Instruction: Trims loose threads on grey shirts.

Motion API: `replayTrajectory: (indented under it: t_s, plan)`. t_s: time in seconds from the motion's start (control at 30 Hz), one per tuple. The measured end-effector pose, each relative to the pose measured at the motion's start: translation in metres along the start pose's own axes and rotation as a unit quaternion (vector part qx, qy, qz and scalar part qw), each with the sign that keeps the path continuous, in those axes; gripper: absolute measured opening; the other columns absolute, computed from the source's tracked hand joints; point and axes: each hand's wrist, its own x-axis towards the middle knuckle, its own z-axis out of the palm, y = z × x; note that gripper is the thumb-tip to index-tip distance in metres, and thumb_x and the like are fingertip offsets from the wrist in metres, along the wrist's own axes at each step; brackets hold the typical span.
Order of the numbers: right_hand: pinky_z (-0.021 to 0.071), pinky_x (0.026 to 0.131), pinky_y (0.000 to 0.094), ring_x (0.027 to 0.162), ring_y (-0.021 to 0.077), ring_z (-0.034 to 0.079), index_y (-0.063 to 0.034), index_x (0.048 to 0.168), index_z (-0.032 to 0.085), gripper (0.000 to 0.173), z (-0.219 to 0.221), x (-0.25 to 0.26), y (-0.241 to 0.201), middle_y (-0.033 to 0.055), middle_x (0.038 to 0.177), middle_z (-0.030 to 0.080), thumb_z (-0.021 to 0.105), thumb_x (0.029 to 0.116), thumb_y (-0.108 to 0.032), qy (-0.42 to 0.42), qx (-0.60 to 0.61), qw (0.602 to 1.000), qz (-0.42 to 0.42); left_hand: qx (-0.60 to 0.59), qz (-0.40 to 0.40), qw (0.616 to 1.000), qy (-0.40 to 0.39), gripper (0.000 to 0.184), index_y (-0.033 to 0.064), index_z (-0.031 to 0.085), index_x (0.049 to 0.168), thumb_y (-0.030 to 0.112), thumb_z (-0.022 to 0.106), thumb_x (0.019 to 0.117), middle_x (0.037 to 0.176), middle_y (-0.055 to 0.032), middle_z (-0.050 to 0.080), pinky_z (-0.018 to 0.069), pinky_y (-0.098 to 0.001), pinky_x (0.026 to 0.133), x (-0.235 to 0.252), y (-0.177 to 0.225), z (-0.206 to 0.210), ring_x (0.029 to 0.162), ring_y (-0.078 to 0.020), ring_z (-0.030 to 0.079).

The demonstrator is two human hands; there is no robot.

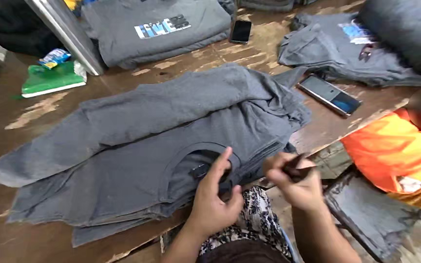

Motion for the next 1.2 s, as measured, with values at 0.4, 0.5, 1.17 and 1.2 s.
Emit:
replayTrajectory:
  t_s: [0.4, 0.5, 1.17, 1.2]
  plan:
    - [0.0500, 0.073, 0.0146, 0.078, 0.0036, 0.059, 0.0042, 0.102, 0.061, 0.032, 0.015, -0.007, 0.017, 0.0100, 0.086, 0.063, 0.065, 0.0986, -0.028, -0.031, -0.250, 0.968, -0.011, -0.186, -0.041, 0.966, 0.176, 0.009, 0.0064, 0.078, 0.097, 0.003, 0.076, 0.0889, 0.097, 0.0036, 0.073, 0.0596, -0.0202, 0.081, 0.014, -0.011, 0.009, 0.090, -0.0030, 0.069]
    - [0.0538, 0.076, 0.0204, 0.079, 0.0103, 0.064, 0.0018, 0.103, 0.066, 0.030, 0.014, -0.008, 0.019, 0.0111, 0.086, 0.068, 0.063, 0.1003, -0.028, -0.050, -0.314, 0.948, -0.034, -0.227, -0.035, 0.957, 0.177, 0.004, 0.0096, 0.075, 0.096, 0.009, 0.073, 0.0926, 0.099, 0.0057, 0.071, 0.0586, -0.0184, 0.080, 0.011, -0.012, 0.008, 0.090, -0.0009, 0.068]
    - [0.0440, 0.057, 0.0113, 0.063, -0.0061, 0.050, -0.0067, 0.096, 0.056, 0.033, 0.024, 0.016, 0.001, -0.0071, 0.074, 0.057, 0.072, 0.0940, -0.035, 0.004, -0.156, 0.986, 0.050, 0.117, 0.066, 0.991, 0.009, 0.009, 0.0072, 0.078, 0.085, 0.010, 0.072, 0.0902, 0.102, -0.0089, 0.078, 0.0536, -0.0296, 0.100, -0.013, 0.000, 0.005, 0.106, -0.0158, 0.072]
    - [0.0433, 0.056, 0.0145, 0.062, -0.0032, 0.049, -0.0067, 0.093, 0.056, 0.038, 0.023, 0.023, 0.005, -0.0065, 0.072, 0.055, 0.075, 0.0900, -0.040, -0.040, -0.185, 0.978, 0.088, 0.221, 0.103, 0.970, -0.011, 0.014, 0.0097, 0.077, 0.084, 0.010, 0.066, 0.0920, 0.096, -0.0055, 0.078, 0.0540, -0.0321, 0.098, -0.015, 0.002, 0.009, 0.100, -0.0162, 0.073]
